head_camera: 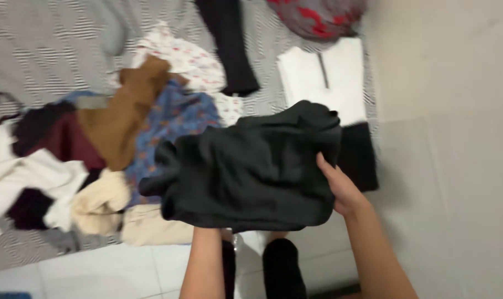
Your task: Folding various items of clothing on a mattress and organizing them into stacks or a cupboard.
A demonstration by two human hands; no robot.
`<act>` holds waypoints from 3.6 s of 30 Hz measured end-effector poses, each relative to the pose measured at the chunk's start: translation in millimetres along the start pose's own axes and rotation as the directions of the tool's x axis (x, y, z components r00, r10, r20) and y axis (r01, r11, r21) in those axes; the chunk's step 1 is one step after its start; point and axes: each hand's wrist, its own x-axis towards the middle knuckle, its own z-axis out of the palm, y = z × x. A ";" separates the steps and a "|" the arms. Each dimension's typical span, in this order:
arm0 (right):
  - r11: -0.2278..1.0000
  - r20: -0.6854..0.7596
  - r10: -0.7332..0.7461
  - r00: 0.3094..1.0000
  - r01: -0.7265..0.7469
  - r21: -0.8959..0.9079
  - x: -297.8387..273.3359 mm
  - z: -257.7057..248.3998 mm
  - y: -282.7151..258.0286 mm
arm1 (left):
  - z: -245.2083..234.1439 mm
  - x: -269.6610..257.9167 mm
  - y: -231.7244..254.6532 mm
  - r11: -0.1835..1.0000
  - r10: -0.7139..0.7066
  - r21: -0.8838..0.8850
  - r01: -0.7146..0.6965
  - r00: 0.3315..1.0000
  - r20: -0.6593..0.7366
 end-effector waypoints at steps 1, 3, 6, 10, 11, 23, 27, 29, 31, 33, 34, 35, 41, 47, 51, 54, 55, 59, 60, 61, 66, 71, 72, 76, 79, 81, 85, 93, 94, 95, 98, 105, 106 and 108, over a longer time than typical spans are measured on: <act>1.000 0.027 0.020 0.999 -0.020 0.015 7.1 -33.8 3.3 | 4.0 10.0 -17.9 0.999 -0.031 0.016 0.031 0.999 0.009; 0.998 0.054 0.037 0.998 -0.040 0.040 28.3 -101.2 10.1 | 9.0 32.9 -47.6 0.996 -0.076 0.051 0.075 0.997 0.024; 0.991 0.063 0.123 0.990 -0.126 0.054 67.2 -195.6 19.1 | 5.7 78.4 -86.1 0.986 -0.133 0.105 0.128 0.990 0.041; 0.961 -0.028 0.275 0.961 -0.276 -0.030 111.3 -287.4 26.4 | -53.1 159.3 -155.6 0.976 -0.168 0.153 0.158 0.984 0.056; 0.952 -0.036 0.299 0.954 -0.301 -0.049 124.0 -306.4 26.5 | -74.6 184.6 -171.3 0.973 -0.163 0.180 0.146 0.983 0.086; 0.644 -0.175 -0.545 0.820 0.276 -0.713 285.6 -451.2 106.1 | -21.2 233.1 -202.3 0.965 0.261 0.032 -0.259 0.958 -0.120; 0.509 -0.182 -0.691 0.699 0.292 -0.810 253.9 -427.1 103.4 | -10.7 209.6 -182.8 0.889 0.457 0.122 -0.442 0.841 -0.288; 0.301 -0.155 -0.836 0.527 0.203 -0.932 230.0 -398.0 97.9 | 21.1 191.5 -177.0 0.873 0.487 0.278 -0.401 0.747 -0.452; 0.273 -0.078 -0.824 0.561 0.272 -0.923 203.6 -342.5 95.6 | 45.0 187.0 -173.4 0.872 0.479 0.368 -0.324 0.722 -0.499; 0.247 0.002 -0.806 0.592 0.339 -0.908 176.2 -286.7 96.6 | 58.8 183.8 -175.2 0.863 0.473 0.447 -0.236 0.689 -0.549; 0.344 0.018 -0.710 0.704 0.368 -0.864 164.5 -259.8 95.8 | 62.8 186.2 -179.1 0.827 0.480 0.538 -0.161 0.701 -0.527; 0.441 0.048 -0.599 0.800 0.380 -0.813 153.0 -232.8 95.6 | 66.1 188.7 -182.9 0.777 0.484 0.623 -0.086 0.715 -0.505; 0.440 0.181 -0.481 0.858 0.415 -0.796 145.1 -205.2 160.6 | 27.1 218.6 -196.6 0.692 0.581 0.689 -0.214 0.732 -0.356; 0.290 0.565 -0.264 0.782 0.623 -0.727 123.4 -193.1 136.9 | 57.6 187.1 -195.1 0.847 0.465 0.471 -0.247 0.773 -0.432; 0.532 0.377 -0.304 0.875 0.484 -0.695 137.5 -229.8 174.4 | -5.1 208.0 -195.1 0.739 0.525 0.649 -0.181 0.759 -0.386; 0.796 -0.195 -0.436 0.878 0.276 -0.539 155.1 -276.4 216.6 | 5.8 205.6 -185.2 0.380 0.780 0.923 -0.053 0.555 -0.290; 0.837 -0.370 -0.474 0.799 0.278 -0.472 163.6 -295.2 233.5 | 30.5 199.2 -179.7 -0.038 0.903 0.999 -0.026 0.427 0.045; 0.947 -0.713 0.169 0.680 0.089 0.309 158.8 -310.5 226.7 | 110.7 208.6 -152.4 -0.696 0.488 0.680 -0.231 0.543 0.684; 0.945 -0.716 0.176 0.676 0.088 0.316 158.1 -303.9 230.9 | 122.1 216.8 -149.1 -0.699 0.480 0.677 -0.233 0.549 0.684; 0.895 -0.593 0.253 0.764 0.047 0.443 157.4 -297.6 234.8 | 133.6 225.3 -146.5 -0.728 0.385 0.624 -0.282 0.586 0.713; 0.752 -0.358 0.346 0.867 -0.028 0.659 171.7 -274.4 262.1 | 150.4 242.6 -154.3 -0.728 0.287 0.577 -0.371 0.600 0.747; 0.706 -0.058 0.179 0.982 -0.087 0.703 149.7 -251.7 222.0 | 63.2 259.4 -178.7 -0.436 0.589 0.900 -0.003 0.755 0.288; 0.702 -0.061 0.180 0.982 -0.085 0.707 142.9 -254.1 220.2 | 62.2 253.1 -190.2 -0.439 0.585 0.898 -0.002 0.758 0.288; 0.719 0.042 -0.006 0.999 -0.025 0.694 115.2 -261.0 200.2 | 143.5 199.7 -226.6 0.237 0.350 0.927 0.289 0.865 -0.359; 0.726 0.063 -0.066 0.996 0.004 0.688 96.3 -268.0 186.6 | 175.2 197.0 -252.8 0.709 0.104 0.667 0.230 0.900 -0.422; 0.715 0.042 -0.138 0.990 0.070 0.696 89.3 -274.6 183.6 | 164.8 213.0 -266.3 0.804 0.121 0.588 0.086 0.946 -0.302; 0.805 -0.151 -0.195 0.969 0.246 0.540 89.9 -298.8 197.8 | 147.9 231.5 -278.8 0.854 0.095 0.519 -0.034 0.991 -0.092; 0.782 -0.142 -0.276 0.951 0.136 -0.608 119.5 -288.8 265.1 | -4.0 281.9 -204.6 0.684 0.460 0.719 -0.122 0.837 -0.296; 0.652 -0.085 -0.426 0.901 0.241 -0.719 114.6 -277.5 260.1 | -6.9 272.2 -189.7 0.540 0.582 0.825 -0.166 0.782 -0.224; 0.493 -0.005 -0.557 0.831 0.325 -0.807 109.3 -266.1 254.9 | -9.6 262.1 -174.7 0.377 0.686 0.906 -0.192 0.716 -0.133; 0.500 -0.372 -0.597 0.711 -0.033 -0.865 104.2 -245.3 261.1 | -46.4 231.5 -155.4 0.032 0.883 0.951 0.309 0.436 -0.172; 0.255 -0.072 -0.770 0.634 0.202 -0.946 119.1 -186.4 173.6 | 2.3 187.5 -201.4 0.711 0.269 0.599 0.370 0.644 -0.716; 0.172 -0.010 -0.772 0.636 0.194 -0.966 127.4 -180.7 161.7 | -28.3 204.9 -209.4 0.708 0.358 0.675 0.208 0.718 -0.597; 0.087 0.056 -0.769 0.637 0.191 -0.978 141.2 -175.3 143.8 | -49.9 221.3 -218.6 0.688 0.448 0.725 0.036 0.765 -0.463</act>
